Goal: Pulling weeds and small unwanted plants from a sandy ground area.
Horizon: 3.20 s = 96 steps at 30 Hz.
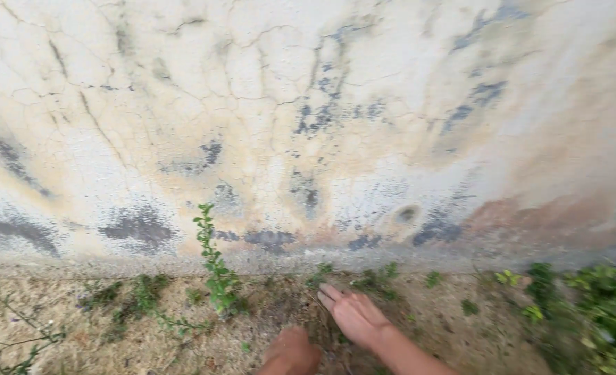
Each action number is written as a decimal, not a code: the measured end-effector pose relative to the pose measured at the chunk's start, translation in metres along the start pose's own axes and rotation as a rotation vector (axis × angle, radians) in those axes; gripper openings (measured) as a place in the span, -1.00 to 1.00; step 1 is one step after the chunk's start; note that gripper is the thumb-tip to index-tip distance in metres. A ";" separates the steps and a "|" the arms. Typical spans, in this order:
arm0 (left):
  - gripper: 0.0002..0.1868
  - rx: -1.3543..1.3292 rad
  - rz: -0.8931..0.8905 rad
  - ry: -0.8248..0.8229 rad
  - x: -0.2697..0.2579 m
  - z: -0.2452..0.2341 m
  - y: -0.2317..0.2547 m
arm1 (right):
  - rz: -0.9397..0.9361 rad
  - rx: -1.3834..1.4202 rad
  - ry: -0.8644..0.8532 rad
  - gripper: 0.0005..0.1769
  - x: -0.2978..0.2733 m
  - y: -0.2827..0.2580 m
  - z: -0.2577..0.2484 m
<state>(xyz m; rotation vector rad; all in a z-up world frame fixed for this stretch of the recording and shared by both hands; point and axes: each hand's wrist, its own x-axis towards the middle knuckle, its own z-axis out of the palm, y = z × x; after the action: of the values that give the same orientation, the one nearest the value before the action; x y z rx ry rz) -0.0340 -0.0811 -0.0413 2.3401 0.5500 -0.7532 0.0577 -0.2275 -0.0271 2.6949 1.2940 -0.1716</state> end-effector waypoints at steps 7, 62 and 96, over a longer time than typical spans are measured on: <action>-0.66 -0.134 0.020 0.205 -0.009 -0.051 -0.002 | 0.093 -0.221 -0.097 -0.40 0.085 0.002 0.048; -0.44 1.036 -0.036 0.058 0.003 -0.067 -0.099 | 0.518 0.404 -0.259 -0.66 0.040 -0.008 0.021; -0.71 0.543 0.059 0.185 0.024 -0.049 -0.140 | 0.553 0.613 -0.236 -0.60 0.013 -0.022 0.023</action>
<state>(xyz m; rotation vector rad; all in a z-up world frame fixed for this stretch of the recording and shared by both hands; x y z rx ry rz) -0.0737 0.0577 -0.0834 2.9354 0.3819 -0.7297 0.0473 -0.2085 -0.0540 3.2621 0.4343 -0.9062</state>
